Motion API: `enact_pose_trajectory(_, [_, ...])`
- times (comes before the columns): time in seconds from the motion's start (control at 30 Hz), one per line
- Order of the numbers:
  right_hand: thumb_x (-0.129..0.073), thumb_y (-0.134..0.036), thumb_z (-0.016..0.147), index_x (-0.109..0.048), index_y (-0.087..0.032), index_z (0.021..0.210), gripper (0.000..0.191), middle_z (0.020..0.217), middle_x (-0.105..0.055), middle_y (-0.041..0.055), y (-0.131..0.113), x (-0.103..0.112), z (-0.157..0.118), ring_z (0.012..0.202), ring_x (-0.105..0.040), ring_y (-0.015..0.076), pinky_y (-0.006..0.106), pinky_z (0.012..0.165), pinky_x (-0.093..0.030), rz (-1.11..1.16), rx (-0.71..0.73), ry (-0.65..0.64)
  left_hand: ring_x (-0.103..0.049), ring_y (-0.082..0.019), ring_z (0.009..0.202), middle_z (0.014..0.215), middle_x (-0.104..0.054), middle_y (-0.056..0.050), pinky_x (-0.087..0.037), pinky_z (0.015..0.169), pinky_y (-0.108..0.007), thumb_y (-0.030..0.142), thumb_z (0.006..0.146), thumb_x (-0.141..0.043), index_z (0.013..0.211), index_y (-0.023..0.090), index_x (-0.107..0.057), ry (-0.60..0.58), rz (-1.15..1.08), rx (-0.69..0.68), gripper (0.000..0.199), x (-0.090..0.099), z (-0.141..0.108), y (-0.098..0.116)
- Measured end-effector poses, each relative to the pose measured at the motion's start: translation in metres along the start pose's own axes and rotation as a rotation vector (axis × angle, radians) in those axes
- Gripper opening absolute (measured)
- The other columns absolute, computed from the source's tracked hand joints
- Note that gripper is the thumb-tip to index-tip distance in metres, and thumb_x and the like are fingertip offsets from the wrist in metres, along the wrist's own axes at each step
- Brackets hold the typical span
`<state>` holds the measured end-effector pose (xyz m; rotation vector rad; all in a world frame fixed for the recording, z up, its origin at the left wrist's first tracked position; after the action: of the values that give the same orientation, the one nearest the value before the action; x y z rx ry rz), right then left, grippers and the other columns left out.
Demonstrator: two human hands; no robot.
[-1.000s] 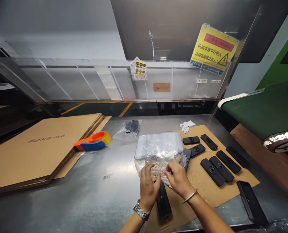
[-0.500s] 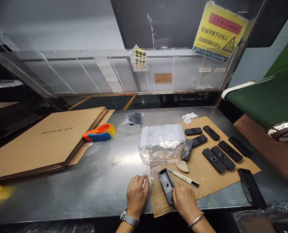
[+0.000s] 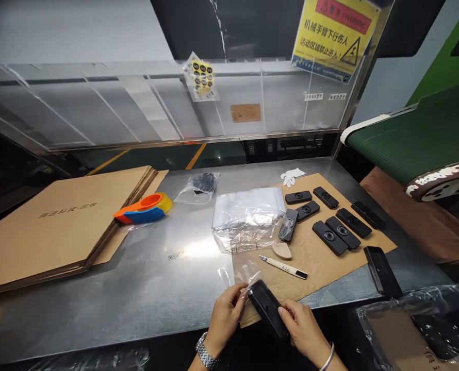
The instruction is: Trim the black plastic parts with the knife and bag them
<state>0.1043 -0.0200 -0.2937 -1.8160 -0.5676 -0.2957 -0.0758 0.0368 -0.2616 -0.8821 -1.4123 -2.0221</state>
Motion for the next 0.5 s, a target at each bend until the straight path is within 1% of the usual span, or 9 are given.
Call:
enact_pose_trajectory(0.07, [-0.033, -0.039, 0.09, -0.053, -0.019, 0.074, 0.032, 0.06, -0.058, 0.0006, -0.008, 0.004, -0.004, 0.056, -0.061, 0.0168, 0.024, 0.052, -0.042, -0.208, 0.093, 0.129, -0.064, -0.016, 0.072, 0.082, -0.069, -0.004, -0.051, 0.064, -0.025, 0.021, 0.086, -0.043, 0.095, 0.019, -0.061, 0.004, 0.003, -0.028, 0.02, -0.002, -0.004, 0.005])
enact_pose_trajectory(0.1, [-0.033, -0.035, 0.09, -0.055, -0.019, 0.079, 0.03, 0.065, -0.062, 0.0031, -0.013, 0.003, -0.006, 0.063, -0.064, 0.0193, 0.026, 0.057, -0.043, -0.3, 0.133, 0.167, -0.064, -0.017, 0.074, 0.083, -0.068, -0.006, -0.051, 0.065, -0.027, 0.02, 0.087, -0.041, 0.097, 0.018, -0.06, 0.013, 0.014, -0.041, 0.021, -0.003, -0.006, 0.008])
enact_pose_trajectory(0.17, [-0.032, -0.031, 0.091, -0.056, -0.019, 0.09, 0.026, 0.074, -0.067, 0.007, -0.02, -0.001, -0.01, 0.07, -0.066, 0.0225, 0.028, 0.061, -0.043, -0.408, 0.184, 0.178, -0.063, -0.019, 0.074, 0.083, -0.067, -0.008, -0.051, 0.065, -0.031, 0.018, 0.087, -0.039, 0.1, 0.017, -0.058, 0.025, 0.045, -0.079, 0.023, -0.005, -0.011, 0.016])
enact_pose_trajectory(0.23, [-0.032, -0.027, 0.091, -0.054, -0.018, 0.1, 0.026, 0.082, -0.069, 0.0095, -0.025, -0.005, -0.011, 0.074, -0.066, 0.0237, 0.029, 0.062, -0.044, -0.441, 0.228, 0.163, -0.061, -0.02, 0.072, 0.079, -0.066, -0.008, -0.05, 0.063, -0.033, 0.015, 0.086, -0.039, 0.1, 0.016, -0.059, 0.009, 0.076, -0.148, 0.024, -0.008, -0.015, 0.026])
enact_pose_trajectory(0.27, [-0.032, -0.027, 0.091, -0.052, -0.017, 0.106, 0.026, 0.085, -0.069, 0.0098, -0.026, -0.006, -0.011, 0.075, -0.066, 0.0236, 0.029, 0.062, -0.044, -0.432, 0.237, 0.158, -0.06, -0.02, 0.07, 0.076, -0.065, -0.007, -0.049, 0.062, -0.033, 0.015, 0.086, -0.039, 0.1, 0.017, -0.059, -0.011, 0.088, -0.193, 0.024, -0.008, -0.017, 0.032])
enact_pose_trajectory(0.3, [-0.033, -0.027, 0.09, -0.049, -0.017, 0.11, 0.028, 0.083, -0.069, 0.0089, -0.026, -0.006, -0.009, 0.072, -0.066, 0.0229, 0.029, 0.06, -0.043, -0.404, 0.23, 0.153, -0.059, -0.02, 0.067, 0.073, -0.064, -0.006, -0.048, 0.06, -0.032, 0.015, 0.086, -0.04, 0.1, 0.018, -0.06, -0.035, 0.097, -0.238, 0.024, -0.008, -0.019, 0.039])
enact_pose_trajectory(0.37, [-0.034, -0.028, 0.09, -0.044, -0.016, 0.117, 0.031, 0.07, -0.068, 0.0044, -0.024, -0.004, -0.006, 0.06, -0.064, 0.0207, 0.027, 0.053, -0.041, -0.329, 0.178, 0.151, -0.057, -0.019, 0.064, 0.068, -0.062, -0.004, -0.046, 0.056, -0.031, 0.015, 0.085, -0.042, 0.1, 0.02, -0.06, -0.075, 0.114, -0.31, 0.024, -0.005, -0.022, 0.05])
enact_pose_trajectory(0.43, [-0.034, -0.03, 0.091, -0.041, -0.015, 0.12, 0.034, 0.06, -0.065, 0.0015, -0.025, 0.0, -0.005, 0.054, -0.062, 0.0201, 0.026, 0.05, -0.038, -0.307, 0.121, 0.185, -0.056, -0.019, 0.062, 0.067, -0.061, -0.003, -0.044, 0.053, -0.03, 0.014, 0.085, -0.043, 0.102, 0.019, -0.059, -0.083, 0.151, -0.364, 0.024, 0.0, -0.024, 0.061])
enact_pose_trajectory(0.5, [-0.031, -0.03, 0.091, -0.044, -0.015, 0.118, 0.033, 0.063, -0.066, 0.0035, -0.033, 0.005, -0.006, 0.056, -0.063, 0.0205, 0.026, 0.051, -0.036, -0.368, 0.115, 0.24, -0.055, -0.018, 0.059, 0.066, -0.061, -0.004, -0.042, 0.05, -0.03, 0.011, 0.084, -0.044, 0.103, 0.017, -0.058, -0.061, 0.184, -0.448, 0.024, 0.006, -0.025, 0.073])
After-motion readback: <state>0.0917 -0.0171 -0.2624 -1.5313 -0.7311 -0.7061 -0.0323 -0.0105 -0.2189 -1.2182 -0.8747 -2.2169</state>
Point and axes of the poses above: each hand's wrist, its own z-axis towards the middle knuckle, its own x-axis out of the back of the hand, y = z × x, the point moved 6 cm from there along z, towards the middle knuckle
